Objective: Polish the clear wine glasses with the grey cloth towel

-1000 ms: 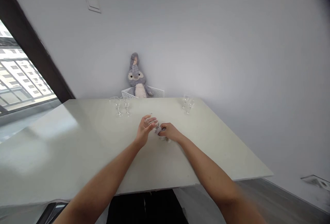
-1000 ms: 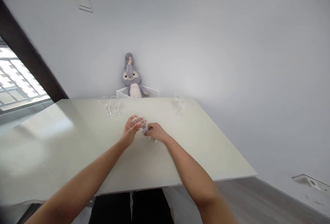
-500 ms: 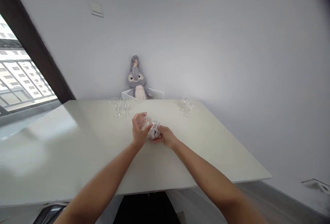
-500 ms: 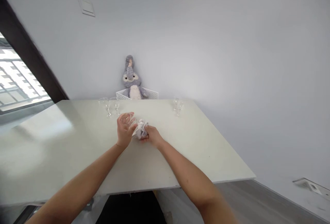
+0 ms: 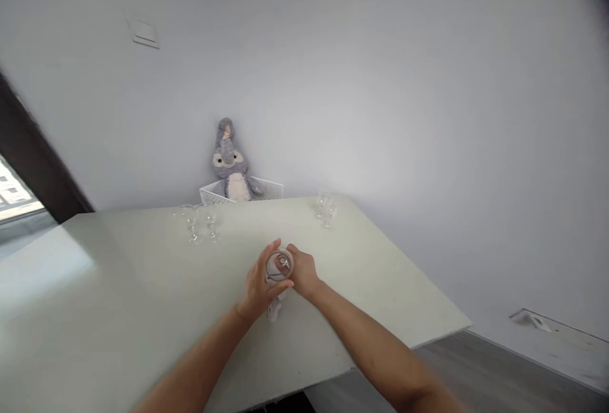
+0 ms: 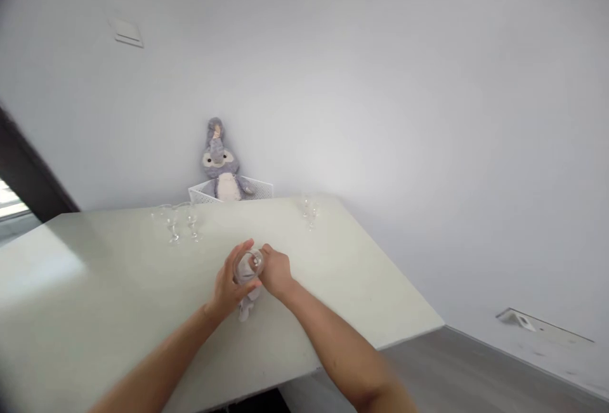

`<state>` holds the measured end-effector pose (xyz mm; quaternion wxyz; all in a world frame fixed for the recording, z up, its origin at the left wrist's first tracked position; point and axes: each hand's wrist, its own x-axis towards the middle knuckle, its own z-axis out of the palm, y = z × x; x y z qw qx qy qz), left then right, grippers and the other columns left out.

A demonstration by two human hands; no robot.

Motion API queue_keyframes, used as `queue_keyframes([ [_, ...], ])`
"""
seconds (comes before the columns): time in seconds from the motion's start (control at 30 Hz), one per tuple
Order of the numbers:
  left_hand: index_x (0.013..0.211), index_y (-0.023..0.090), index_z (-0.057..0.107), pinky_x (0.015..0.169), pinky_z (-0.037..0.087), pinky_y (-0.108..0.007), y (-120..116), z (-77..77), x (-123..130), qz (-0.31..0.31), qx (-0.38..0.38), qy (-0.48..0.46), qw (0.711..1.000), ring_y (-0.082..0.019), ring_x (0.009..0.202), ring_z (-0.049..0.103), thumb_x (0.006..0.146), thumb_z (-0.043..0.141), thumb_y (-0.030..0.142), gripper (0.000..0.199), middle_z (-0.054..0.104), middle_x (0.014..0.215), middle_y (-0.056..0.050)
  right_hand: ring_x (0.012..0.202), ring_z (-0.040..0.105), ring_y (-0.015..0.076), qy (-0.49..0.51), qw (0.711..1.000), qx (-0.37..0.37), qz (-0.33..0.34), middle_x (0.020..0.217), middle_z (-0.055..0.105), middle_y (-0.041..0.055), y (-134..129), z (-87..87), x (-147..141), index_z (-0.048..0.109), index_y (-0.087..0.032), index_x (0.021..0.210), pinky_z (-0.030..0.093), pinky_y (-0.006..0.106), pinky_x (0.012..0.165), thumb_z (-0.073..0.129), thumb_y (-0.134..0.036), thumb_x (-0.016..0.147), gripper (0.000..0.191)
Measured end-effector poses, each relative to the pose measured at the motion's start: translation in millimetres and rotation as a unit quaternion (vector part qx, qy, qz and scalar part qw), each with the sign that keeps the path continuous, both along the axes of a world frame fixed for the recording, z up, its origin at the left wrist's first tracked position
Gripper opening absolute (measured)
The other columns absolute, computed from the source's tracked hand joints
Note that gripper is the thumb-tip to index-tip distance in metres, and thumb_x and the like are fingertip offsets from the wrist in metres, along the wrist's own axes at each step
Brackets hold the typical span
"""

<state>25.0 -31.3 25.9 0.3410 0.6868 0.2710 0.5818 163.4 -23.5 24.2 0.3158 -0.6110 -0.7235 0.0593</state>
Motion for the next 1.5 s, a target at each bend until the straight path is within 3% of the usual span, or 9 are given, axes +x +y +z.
queue_keyframes([
  [0.13,0.119,0.028,0.044,0.099,0.028,-0.041,8,3.4,-7,0.030,-0.059,0.021,0.998,-0.026,0.116,0.043,0.057,0.073,0.031,0.069,0.053,0.120,-0.007,0.065,0.057,0.0139,0.158,0.980,-0.057,-0.111,0.070,0.062,0.0014,25,-0.1,53,0.059,-0.018,0.069,0.039,0.021,0.059,0.052,-0.033,0.074,0.017],
  [0.33,0.118,0.026,0.044,0.086,0.040,-0.037,24,-3.5,-16,0.081,-0.123,-0.023,0.989,-0.021,0.095,0.057,0.077,0.051,0.043,0.045,0.061,0.104,-0.007,0.036,0.047,0.0108,0.209,0.949,-0.101,-0.212,0.041,0.049,-0.0033,38,-8.3,136,0.054,-0.016,0.060,0.037,0.021,0.044,0.048,-0.026,0.072,0.017],
  [0.73,0.101,0.018,0.055,0.063,0.048,-0.029,53,-24.7,-31,0.142,-0.274,-0.174,0.935,-0.013,0.064,0.057,0.075,0.048,0.049,0.041,0.061,0.075,-0.004,0.038,0.047,0.0113,0.260,0.924,-0.092,-0.263,0.043,0.048,-0.0047,58,-20.1,154,0.057,-0.011,0.090,0.035,0.022,0.045,0.052,-0.021,0.066,0.026],
  [0.9,0.092,0.020,0.055,0.065,0.047,-0.025,68,-14.8,-54,0.182,-0.359,-0.347,0.847,-0.008,0.060,0.055,0.075,0.050,0.038,0.025,0.058,0.075,-0.002,0.045,0.046,0.0130,0.266,0.931,-0.064,-0.242,0.051,0.049,-0.0029,16,-24.1,131,0.053,-0.011,0.096,0.034,0.024,0.047,0.046,-0.032,0.072,0.033],
  [1.03,0.107,0.028,0.039,0.068,0.048,-0.025,89,-7.4,-73,0.194,-0.394,-0.433,0.787,-0.008,0.064,0.058,0.080,0.044,0.038,0.030,0.057,0.083,-0.001,0.052,0.048,0.0140,0.206,0.973,-0.097,-0.017,0.058,0.053,-0.0003,-14,-6.2,69,0.057,-0.017,0.080,0.035,0.025,0.052,0.041,-0.045,0.076,0.032],
  [1.13,0.120,0.032,0.023,0.068,0.049,-0.026,110,-1.2,-82,0.175,-0.410,-0.468,0.763,-0.010,0.072,0.060,0.082,0.037,0.043,0.041,0.057,0.091,-0.004,0.060,0.052,0.0152,0.072,0.985,-0.126,0.090,0.074,0.059,0.0012,-29,11.8,14,0.054,-0.020,0.100,0.036,0.026,0.056,0.048,-0.051,0.073,0.041],
  [1.23,0.124,0.030,0.020,0.067,0.050,-0.028,128,5.7,-85,0.143,-0.428,-0.489,0.746,-0.014,0.078,0.061,0.082,0.035,0.049,0.049,0.055,0.098,-0.008,0.073,0.055,0.0203,-0.083,0.987,-0.109,0.089,0.088,0.060,0.0070,-38,16.0,-26,0.052,-0.019,0.102,0.035,0.027,0.058,0.057,-0.049,0.067,0.046],
  [1.33,0.122,0.027,0.026,0.066,0.051,-0.031,141,9.7,-86,0.107,-0.436,-0.507,0.736,-0.017,0.083,0.061,0.081,0.032,0.054,0.050,0.054,0.102,-0.011,0.077,0.056,0.0221,-0.140,0.983,-0.090,0.073,0.089,0.059,0.0098,-37,4.7,-40,0.055,-0.018,0.090,0.035,0.027,0.058,0.051,-0.037,0.074,0.025],
  [1.5,0.117,0.028,0.026,0.068,0.051,-0.034,151,11.3,-83,0.060,-0.413,-0.543,0.728,-0.018,0.084,0.062,0.082,0.028,0.056,0.045,0.056,0.101,-0.012,0.069,0.055,0.0180,0.047,0.988,-0.117,0.088,0.075,0.060,0.0050,-18,-18.6,-23,0.056,-0.017,0.076,0.037,0.026,0.060,0.043,-0.031,0.079,0.019],
])
